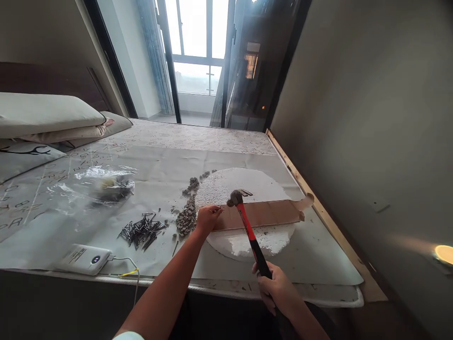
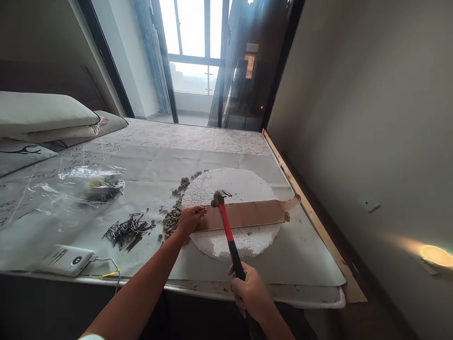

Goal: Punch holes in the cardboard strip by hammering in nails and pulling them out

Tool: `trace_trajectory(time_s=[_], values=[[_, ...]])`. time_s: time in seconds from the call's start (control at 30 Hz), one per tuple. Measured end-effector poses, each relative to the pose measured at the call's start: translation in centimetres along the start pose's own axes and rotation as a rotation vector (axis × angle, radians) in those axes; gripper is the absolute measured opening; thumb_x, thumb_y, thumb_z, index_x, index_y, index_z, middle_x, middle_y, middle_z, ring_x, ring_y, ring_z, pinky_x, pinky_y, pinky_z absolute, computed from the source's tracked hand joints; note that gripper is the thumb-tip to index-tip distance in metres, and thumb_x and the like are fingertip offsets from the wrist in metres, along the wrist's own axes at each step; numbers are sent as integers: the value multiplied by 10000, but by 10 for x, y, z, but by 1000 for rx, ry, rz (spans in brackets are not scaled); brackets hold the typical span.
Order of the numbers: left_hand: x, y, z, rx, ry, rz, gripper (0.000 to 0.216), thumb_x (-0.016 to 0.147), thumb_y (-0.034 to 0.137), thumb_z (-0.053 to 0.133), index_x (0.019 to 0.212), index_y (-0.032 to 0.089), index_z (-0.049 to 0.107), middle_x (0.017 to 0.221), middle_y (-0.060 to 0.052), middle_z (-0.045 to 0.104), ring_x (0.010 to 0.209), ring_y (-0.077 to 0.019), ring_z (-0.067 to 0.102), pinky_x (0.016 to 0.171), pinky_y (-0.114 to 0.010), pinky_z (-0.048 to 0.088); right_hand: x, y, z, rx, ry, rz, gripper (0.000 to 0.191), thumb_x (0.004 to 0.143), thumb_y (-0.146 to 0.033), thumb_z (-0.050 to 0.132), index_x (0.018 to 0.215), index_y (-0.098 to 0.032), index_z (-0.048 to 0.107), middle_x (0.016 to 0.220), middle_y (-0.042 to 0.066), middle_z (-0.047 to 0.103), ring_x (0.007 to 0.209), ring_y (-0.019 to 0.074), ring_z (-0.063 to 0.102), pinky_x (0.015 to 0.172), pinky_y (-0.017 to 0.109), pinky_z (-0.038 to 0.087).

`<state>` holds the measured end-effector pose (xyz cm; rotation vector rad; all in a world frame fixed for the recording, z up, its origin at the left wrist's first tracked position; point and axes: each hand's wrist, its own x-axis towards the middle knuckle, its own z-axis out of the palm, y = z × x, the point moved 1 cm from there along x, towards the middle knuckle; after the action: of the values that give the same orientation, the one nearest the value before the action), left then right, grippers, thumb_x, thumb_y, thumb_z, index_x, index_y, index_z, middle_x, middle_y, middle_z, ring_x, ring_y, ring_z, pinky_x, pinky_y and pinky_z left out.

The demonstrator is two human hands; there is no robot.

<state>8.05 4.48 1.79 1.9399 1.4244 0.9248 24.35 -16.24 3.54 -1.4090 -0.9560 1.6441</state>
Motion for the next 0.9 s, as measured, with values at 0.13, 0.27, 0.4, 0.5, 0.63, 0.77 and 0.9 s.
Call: trace_trajectory(time_s=[0.13,0.27,0.4,0.5,0.63,0.77,0.9], values=[[0,-2,1,31,-16,27,220,763,330,548,736,187,713,759,-44,704,696,-164,618,639,-253,432,-1,0,-1,8,-11,16,206,658,-245,457,844,-197,384,347,-152,281,268,52,220,258,176,264],[0,-1,1,67,-4,58,228,773,323,539,741,178,713,762,-54,703,705,-168,618,652,-257,427,-3,-1,0,19,-6,2,195,663,-242,455,840,-201,385,347,-152,273,264,52,218,256,172,247],[0,-1,1,105,-5,54,209,781,299,533,723,184,698,741,-38,690,707,-154,605,649,-242,413,-4,-3,0,22,-13,6,190,664,-238,448,841,-202,387,319,-155,265,259,54,213,261,163,223],[1,-2,2,121,1,77,212,789,299,529,714,182,689,748,-37,678,718,-145,594,658,-234,411,-5,-4,2,17,-13,-6,189,660,-235,439,839,-206,385,315,-157,261,257,56,210,255,162,219],[0,-4,5,134,31,122,213,794,288,529,710,176,689,767,-44,671,724,-140,587,670,-235,414,-12,-11,6,-8,23,-16,189,654,-238,443,833,-205,393,338,-157,247,266,48,203,255,153,216],[-3,-4,6,152,50,137,188,788,273,541,722,178,689,757,-45,673,748,-150,590,684,-246,414,-20,-21,12,-97,47,-32,184,692,-275,458,853,-198,416,361,-149,241,269,45,216,259,151,204],[-4,-4,6,166,40,130,166,781,256,545,743,183,689,786,-43,681,758,-153,592,693,-245,412,-18,-24,18,-191,53,-23,183,695,-247,449,867,-186,435,390,-135,254,273,48,238,260,157,195]])
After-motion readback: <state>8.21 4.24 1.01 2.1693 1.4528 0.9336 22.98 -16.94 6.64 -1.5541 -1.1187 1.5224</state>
